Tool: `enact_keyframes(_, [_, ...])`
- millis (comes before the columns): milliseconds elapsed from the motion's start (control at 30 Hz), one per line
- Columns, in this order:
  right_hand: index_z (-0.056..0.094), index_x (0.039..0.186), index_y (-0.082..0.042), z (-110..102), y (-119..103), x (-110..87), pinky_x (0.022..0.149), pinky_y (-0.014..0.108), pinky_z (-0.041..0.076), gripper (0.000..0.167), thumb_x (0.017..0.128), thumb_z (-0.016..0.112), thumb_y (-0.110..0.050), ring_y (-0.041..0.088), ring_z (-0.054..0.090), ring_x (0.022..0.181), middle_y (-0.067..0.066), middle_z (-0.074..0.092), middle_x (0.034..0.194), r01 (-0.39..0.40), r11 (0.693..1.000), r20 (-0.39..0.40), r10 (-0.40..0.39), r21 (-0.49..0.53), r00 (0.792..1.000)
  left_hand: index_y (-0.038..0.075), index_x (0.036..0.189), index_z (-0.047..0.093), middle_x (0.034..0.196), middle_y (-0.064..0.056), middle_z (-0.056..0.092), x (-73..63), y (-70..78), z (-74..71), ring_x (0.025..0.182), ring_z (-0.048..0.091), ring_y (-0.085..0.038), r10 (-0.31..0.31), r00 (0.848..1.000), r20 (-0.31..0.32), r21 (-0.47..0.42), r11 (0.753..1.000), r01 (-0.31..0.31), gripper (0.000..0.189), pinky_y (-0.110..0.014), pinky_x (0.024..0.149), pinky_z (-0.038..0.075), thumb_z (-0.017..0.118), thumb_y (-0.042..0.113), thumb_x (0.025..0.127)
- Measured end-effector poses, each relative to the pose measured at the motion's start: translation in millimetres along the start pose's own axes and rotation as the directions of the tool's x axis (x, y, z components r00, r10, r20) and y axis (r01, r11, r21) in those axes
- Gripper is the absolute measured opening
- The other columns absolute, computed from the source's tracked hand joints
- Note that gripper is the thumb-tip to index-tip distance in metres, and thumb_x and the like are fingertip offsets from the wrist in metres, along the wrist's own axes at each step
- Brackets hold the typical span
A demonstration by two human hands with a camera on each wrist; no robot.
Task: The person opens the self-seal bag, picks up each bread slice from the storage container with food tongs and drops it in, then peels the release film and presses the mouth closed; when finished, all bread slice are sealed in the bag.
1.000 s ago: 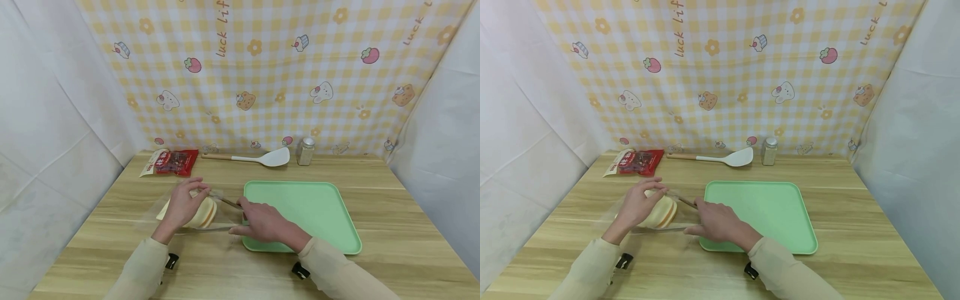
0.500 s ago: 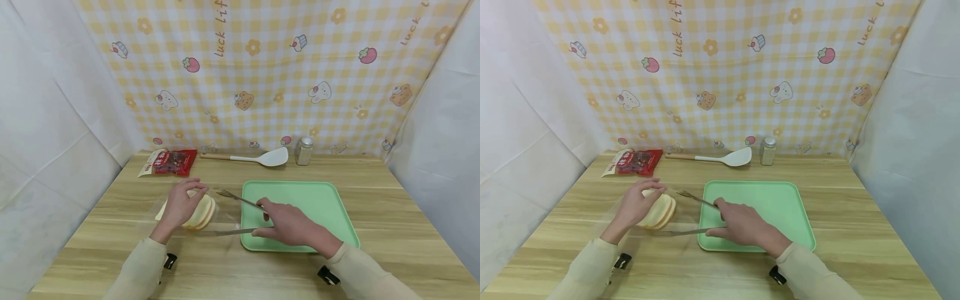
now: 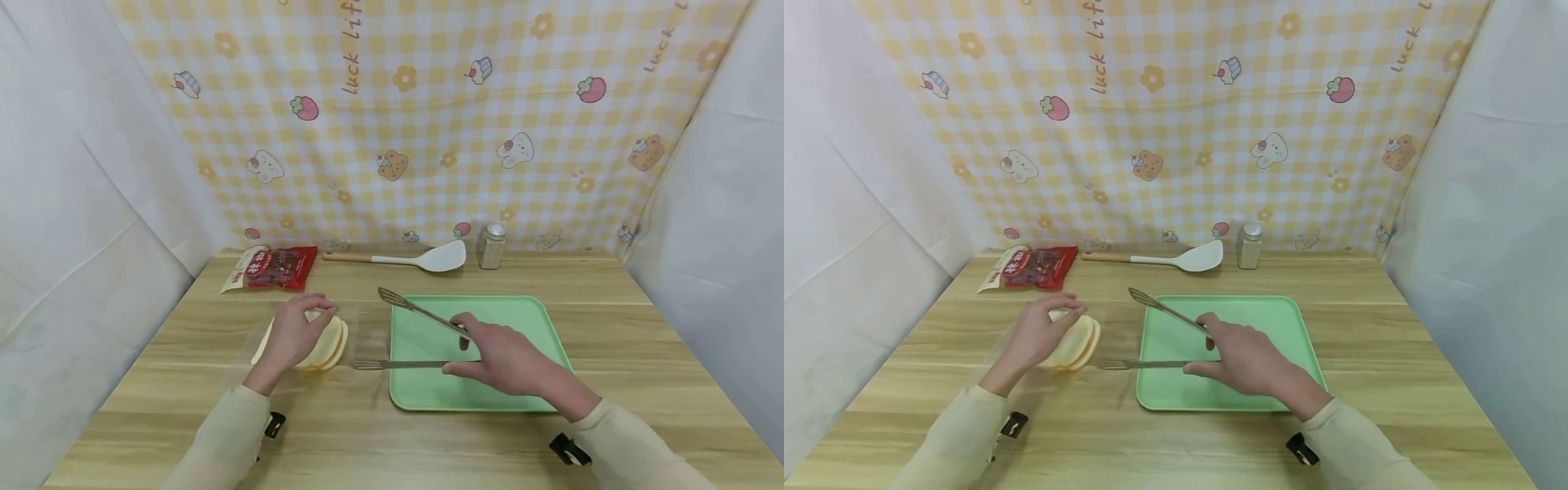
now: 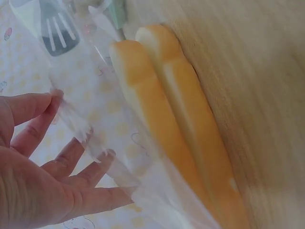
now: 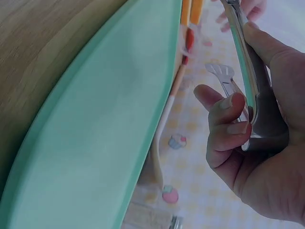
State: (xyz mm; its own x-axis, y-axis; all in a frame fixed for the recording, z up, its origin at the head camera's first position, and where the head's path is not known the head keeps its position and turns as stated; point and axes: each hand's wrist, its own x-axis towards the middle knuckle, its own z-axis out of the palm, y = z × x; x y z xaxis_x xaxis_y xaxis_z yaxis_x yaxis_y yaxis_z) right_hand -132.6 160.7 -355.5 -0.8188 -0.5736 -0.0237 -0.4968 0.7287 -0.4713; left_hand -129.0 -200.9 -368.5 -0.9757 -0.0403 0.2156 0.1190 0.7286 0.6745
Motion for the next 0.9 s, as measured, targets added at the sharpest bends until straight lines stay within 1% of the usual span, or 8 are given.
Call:
enact_keyframes(300, [0.048, 0.140, -0.011, -23.6, 38.1, -36.2, 0.050, 0.026, 0.040, 0.065, 0.097, 0.074, -0.051, 0.005, 0.044, 0.058, -0.001, 0.067, 0.101, -0.086, 0.992, -0.175, 0.101, 0.097, 0.979, 0.008, 0.116, 0.080, 0.134, -0.018, 0.072, 6.0, -0.7, -2.5, 0.131, 0.063, -0.042, 0.020, 0.993, 0.116, 0.074, 0.997, -0.029, 0.026, -0.061, 0.108, 0.050, 0.064, 0.025, 0.106])
enact_keyframes(333, [0.047, 0.141, -0.010, -27.1, 43.4, -42.7, 0.049, 0.026, 0.040, 0.064, 0.098, 0.074, -0.049, 0.006, 0.044, 0.059, 0.000, 0.067, 0.101, -0.108, 0.988, -0.197, 0.128, 0.107, 0.972, 0.009, 0.119, 0.080, 0.136, -0.018, 0.072, 7.1, -0.6, -3.8, 0.129, 0.064, -0.041, 0.018, 0.991, 0.133, 0.082, 0.996, -0.029, 0.028, -0.061, 0.107, 0.050, 0.062, 0.027, 0.107])
enact_keyframes(433, [0.046, 0.145, -0.006, -36.7, 61.6, -64.9, 0.047, 0.027, 0.040, 0.065, 0.100, 0.072, -0.045, 0.008, 0.044, 0.057, 0.004, 0.066, 0.102, -0.189, 0.972, -0.244, 0.219, 0.141, 0.945, 0.009, 0.128, 0.075, 0.135, -0.018, 0.072, 12.7, -0.7, -8.7, 0.098, 0.071, -0.040, 0.010, 0.983, 0.184, 0.087, 0.996, -0.027, 0.035, -0.056, 0.086, 0.057, 0.055, 0.030, 0.111])
enact_keyframes(567, [0.041, 0.150, -0.002, -46.2, 91.3, -99.6, 0.047, 0.030, 0.039, 0.069, 0.104, 0.064, -0.049, 0.011, 0.043, 0.056, 0.007, 0.062, 0.088, -0.333, 0.931, -0.283, 0.362, 0.148, 0.888, 0.004, 0.134, 0.071, 0.134, -0.020, 0.072, 25.8, 1.9, -14.9, 0.097, 0.072, -0.043, 0.062, 0.964, 0.259, 0.086, 0.993, -0.086, 0.036, -0.056, 0.084, 0.058, 0.051, 0.025, 0.112])
enact_keyframes(667, [0.038, 0.149, 0.002, -49.6, 114.0, -123.7, 0.051, 0.031, 0.037, 0.073, 0.106, 0.059, -0.053, 0.014, 0.046, 0.062, 0.010, 0.061, 0.085, -0.436, 0.891, -0.309, 0.453, 0.127, 0.836, 0.001, 0.135, 0.069, 0.137, -0.022, 0.070, 38.2, 3.8, -17.8, 0.128, 0.065, -0.045, 0.105, 0.933, 0.345, 0.106, 0.983, -0.151, 0.035, -0.063, 0.104, 0.053, 0.051, 0.022, 0.112])
enact_keyframes(733, [0.036, 0.150, 0.008, -50.3, 127.4, -136.9, 0.055, 0.030, 0.038, 0.079, 0.106, 0.058, -0.054, 0.016, 0.050, 0.068, 0.015, 0.064, 0.092, -0.486, 0.866, -0.320, 0.497, 0.118, 0.807, 0.000, 0.137, 0.067, 0.138, -0.024, 0.068, 47.0, 3.6, -18.1, 0.130, 0.062, -0.047, 0.104, 0.901, 0.422, 0.118, 0.979, -0.168, 0.036, -0.064, 0.105, 0.051, 0.052, 0.022, 0.112])
enact_keyframes(833, [0.031, 0.150, 0.015, -50.1, 143.0, -151.1, 0.060, 0.032, 0.041, 0.086, 0.106, 0.056, -0.054, 0.022, 0.057, 0.078, 0.024, 0.068, 0.108, -0.531, 0.839, -0.307, 0.540, 0.120, 0.784, -0.002, 0.139, 0.064, 0.140, -0.027, 0.065, 59.2, 0.2, -17.5, 0.132, 0.060, -0.048, 0.095, 0.845, 0.526, 0.128, 0.973, -0.190, 0.040, -0.063, 0.106, 0.051, 0.054, 0.023, 0.111])
enact_keyframes(900, [0.028, 0.149, 0.019, -48.4, 149.7, -156.7, 0.061, 0.033, 0.042, 0.089, 0.106, 0.055, -0.055, 0.024, 0.059, 0.079, 0.026, 0.068, 0.106, -0.560, 0.820, -0.284, 0.568, 0.118, 0.772, -0.004, 0.139, 0.063, 0.140, -0.028, 0.064, 66.1, -3.8, -16.9, 0.132, 0.059, -0.048, 0.085, 0.810, 0.581, 0.134, 0.971, -0.198, 0.042, -0.062, 0.107, 0.050, 0.057, 0.024, 0.109])
